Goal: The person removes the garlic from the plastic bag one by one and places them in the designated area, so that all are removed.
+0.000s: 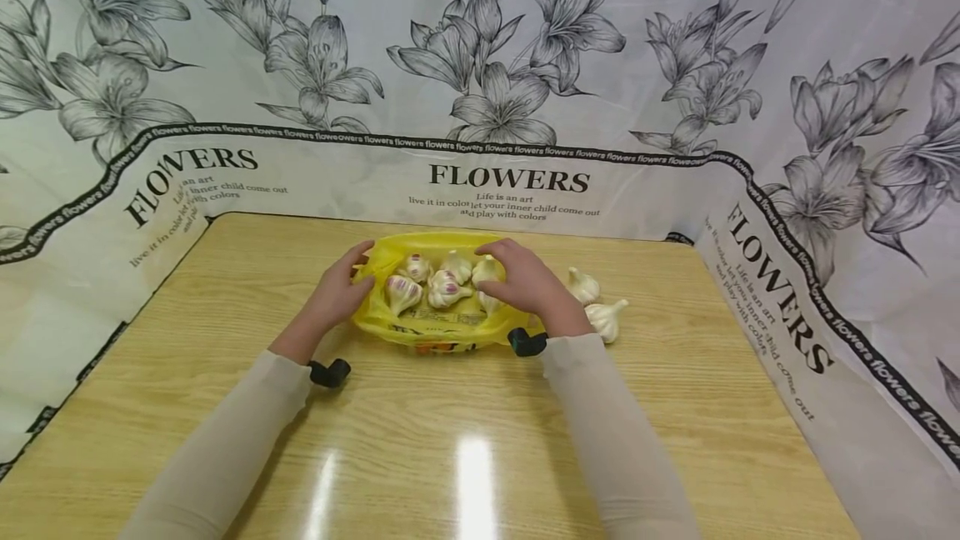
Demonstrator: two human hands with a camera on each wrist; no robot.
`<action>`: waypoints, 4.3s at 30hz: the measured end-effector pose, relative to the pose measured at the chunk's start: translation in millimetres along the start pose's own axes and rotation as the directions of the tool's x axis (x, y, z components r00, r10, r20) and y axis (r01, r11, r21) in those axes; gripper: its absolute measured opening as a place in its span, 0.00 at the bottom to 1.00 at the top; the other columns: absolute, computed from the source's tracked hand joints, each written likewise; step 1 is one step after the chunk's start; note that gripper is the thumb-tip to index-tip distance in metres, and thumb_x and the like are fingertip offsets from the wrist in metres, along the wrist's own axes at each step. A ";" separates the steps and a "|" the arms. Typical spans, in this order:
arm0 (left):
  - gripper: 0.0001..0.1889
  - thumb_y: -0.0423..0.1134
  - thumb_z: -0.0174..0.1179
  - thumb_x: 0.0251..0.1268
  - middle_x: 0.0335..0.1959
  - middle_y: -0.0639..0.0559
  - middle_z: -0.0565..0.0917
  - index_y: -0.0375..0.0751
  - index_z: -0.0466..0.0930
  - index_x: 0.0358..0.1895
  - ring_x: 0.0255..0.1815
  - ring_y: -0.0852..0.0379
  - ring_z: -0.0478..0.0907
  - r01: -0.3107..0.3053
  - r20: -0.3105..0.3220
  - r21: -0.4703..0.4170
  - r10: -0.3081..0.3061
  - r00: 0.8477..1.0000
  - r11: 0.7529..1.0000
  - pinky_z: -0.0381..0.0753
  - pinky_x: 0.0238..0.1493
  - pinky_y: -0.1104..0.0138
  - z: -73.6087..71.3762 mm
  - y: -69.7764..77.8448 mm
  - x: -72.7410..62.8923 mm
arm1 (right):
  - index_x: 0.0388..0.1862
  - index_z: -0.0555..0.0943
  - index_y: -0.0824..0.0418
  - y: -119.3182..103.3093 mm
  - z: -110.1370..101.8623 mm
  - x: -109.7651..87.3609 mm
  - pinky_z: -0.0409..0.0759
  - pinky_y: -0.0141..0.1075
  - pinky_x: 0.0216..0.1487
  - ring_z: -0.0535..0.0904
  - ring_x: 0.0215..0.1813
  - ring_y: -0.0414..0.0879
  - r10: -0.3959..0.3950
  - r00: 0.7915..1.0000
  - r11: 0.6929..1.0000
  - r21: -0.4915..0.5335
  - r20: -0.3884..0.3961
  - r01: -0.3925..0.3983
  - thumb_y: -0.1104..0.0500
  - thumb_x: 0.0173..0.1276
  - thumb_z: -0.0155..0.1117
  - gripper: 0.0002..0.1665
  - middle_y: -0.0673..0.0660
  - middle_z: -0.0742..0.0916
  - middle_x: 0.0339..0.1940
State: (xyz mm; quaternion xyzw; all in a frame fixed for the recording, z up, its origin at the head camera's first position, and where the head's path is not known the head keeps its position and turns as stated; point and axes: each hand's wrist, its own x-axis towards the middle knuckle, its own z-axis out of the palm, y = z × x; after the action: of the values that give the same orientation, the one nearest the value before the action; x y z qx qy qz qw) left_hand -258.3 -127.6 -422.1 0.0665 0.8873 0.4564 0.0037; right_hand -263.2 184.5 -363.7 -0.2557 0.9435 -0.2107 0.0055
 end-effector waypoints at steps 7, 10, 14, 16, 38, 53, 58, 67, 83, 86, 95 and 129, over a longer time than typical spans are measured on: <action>0.33 0.40 0.48 0.72 0.73 0.39 0.63 0.54 0.50 0.77 0.73 0.37 0.60 0.012 0.007 0.003 -0.012 1.000 1.000 0.73 0.62 0.47 -0.4 1.2 -0.5 | 0.68 0.71 0.57 -8.2 12.0 12.1 0.66 0.54 0.70 0.69 0.69 0.59 -0.040 0.999 0.999 0.000 0.017 0.040 0.51 0.65 0.65 0.34 0.60 0.75 0.68; 0.33 0.40 0.48 0.71 0.73 0.39 0.63 0.54 0.50 0.77 0.73 0.38 0.61 0.017 0.002 0.005 -0.017 1.000 1.000 0.73 0.60 0.48 0.2 1.5 -0.7 | 0.69 0.71 0.56 -12.4 19.7 18.3 0.66 0.54 0.70 0.69 0.69 0.58 -0.047 0.999 0.999 -0.013 0.025 0.048 0.50 0.64 0.66 0.35 0.60 0.75 0.67; 0.33 0.40 0.49 0.71 0.73 0.40 0.63 0.54 0.51 0.77 0.72 0.38 0.62 0.019 -0.002 0.012 -0.019 1.000 1.000 0.74 0.60 0.49 0.8 1.0 -0.5 | 0.69 0.70 0.56 -18.9 27.7 24.6 0.66 0.54 0.70 0.69 0.70 0.58 -0.033 0.998 0.999 -0.020 0.050 0.034 0.51 0.64 0.67 0.35 0.60 0.75 0.68; 0.33 0.40 0.48 0.72 0.72 0.40 0.63 0.54 0.51 0.77 0.72 0.38 0.63 0.017 0.000 0.015 -0.017 1.000 1.000 0.76 0.57 0.50 0.7 0.8 -0.8 | 0.69 0.70 0.56 -22.0 31.7 27.6 0.67 0.53 0.70 0.68 0.70 0.58 -0.025 0.997 0.999 -0.029 0.069 0.027 0.51 0.64 0.66 0.35 0.59 0.74 0.69; 0.33 0.39 0.49 0.71 0.72 0.39 0.63 0.54 0.52 0.77 0.72 0.37 0.61 0.014 -0.004 -0.011 -0.014 1.000 1.000 0.70 0.65 0.46 -0.6 -2.1 -4.0 | 0.71 0.68 0.57 -33.8 65.1 49.0 0.68 0.50 0.69 0.69 0.69 0.58 0.024 0.991 0.995 -0.104 0.131 -0.010 0.51 0.60 0.70 0.41 0.63 0.69 0.72; 0.32 0.39 0.48 0.71 0.72 0.39 0.64 0.54 0.53 0.77 0.72 0.38 0.63 0.020 -0.007 -0.012 -0.020 1.000 1.000 0.72 0.64 0.47 -1.0 -1.3 -4.3 | 0.71 0.67 0.59 -31.3 73.2 48.9 0.62 0.49 0.74 0.57 0.77 0.59 0.044 0.987 0.995 -0.097 0.155 -0.029 0.51 0.59 0.71 0.43 0.63 0.64 0.76; 0.32 0.39 0.48 0.71 0.72 0.39 0.64 0.54 0.53 0.77 0.71 0.38 0.63 0.014 -0.008 -0.011 -0.015 1.000 1.000 0.72 0.63 0.47 -1.2 -0.7 -4.5 | 0.70 0.69 0.59 -29.5 70.8 45.9 0.61 0.50 0.74 0.59 0.77 0.59 0.025 0.989 0.996 -0.092 0.149 -0.011 0.52 0.58 0.72 0.42 0.62 0.66 0.75; 0.32 0.38 0.48 0.71 0.72 0.38 0.64 0.53 0.53 0.77 0.70 0.38 0.64 0.003 -0.012 -0.007 -0.003 1.000 1.000 0.75 0.60 0.48 -1.8 0.9 -5.0 | 0.70 0.68 0.59 -32.4 61.9 38.0 0.62 0.51 0.74 0.61 0.76 0.58 0.029 0.988 0.998 -0.066 0.152 -0.020 0.51 0.58 0.72 0.42 0.60 0.68 0.74; 0.32 0.39 0.48 0.71 0.72 0.40 0.64 0.54 0.53 0.77 0.71 0.39 0.65 0.016 -0.011 -0.010 -0.016 1.000 1.000 0.74 0.62 0.49 0.1 -2.0 -3.7 | 0.70 0.69 0.59 -34.4 52.0 21.4 0.66 0.54 0.70 0.67 0.71 0.59 -0.013 0.998 0.999 -0.031 0.064 0.015 0.49 0.58 0.72 0.42 0.62 0.71 0.71; 0.32 0.39 0.48 0.71 0.72 0.40 0.63 0.55 0.53 0.77 0.71 0.39 0.64 0.016 -0.010 -0.015 -0.016 1.000 1.000 0.76 0.59 0.50 0.4 -2.6 -3.8 | 0.69 0.71 0.59 -34.3 49.8 18.0 0.68 0.54 0.69 0.69 0.69 0.59 -0.016 0.999 1.000 -0.008 0.040 0.016 0.49 0.58 0.73 0.41 0.62 0.73 0.69; 0.32 0.38 0.47 0.71 0.72 0.39 0.64 0.54 0.52 0.77 0.70 0.39 0.65 0.013 -0.010 -0.007 -0.013 1.000 1.000 0.76 0.57 0.50 1.7 -3.5 -3.0 | 0.69 0.71 0.57 -32.8 40.4 5.9 0.75 0.51 0.61 0.73 0.64 0.57 0.005 1.000 0.999 0.044 0.002 -0.005 0.47 0.58 0.72 0.41 0.59 0.75 0.67; 0.31 0.37 0.48 0.71 0.71 0.41 0.65 0.54 0.55 0.76 0.73 0.39 0.62 -0.002 -0.053 -0.026 0.001 0.999 1.000 0.67 0.68 0.48 2.6 -3.1 -6.1 | 0.71 0.68 0.59 3.3 -10.5 -55.0 0.77 0.52 0.60 0.75 0.63 0.58 0.060 0.990 0.989 0.140 -0.129 -0.042 0.48 0.61 0.71 0.42 0.60 0.71 0.70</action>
State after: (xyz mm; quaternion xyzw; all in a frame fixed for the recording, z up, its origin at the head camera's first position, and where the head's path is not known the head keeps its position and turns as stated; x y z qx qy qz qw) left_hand -252.4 -128.0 -426.5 0.0550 0.8809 0.4697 -0.0195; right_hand -218.1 217.8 -360.8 -0.2158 0.9314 -0.2910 -0.0343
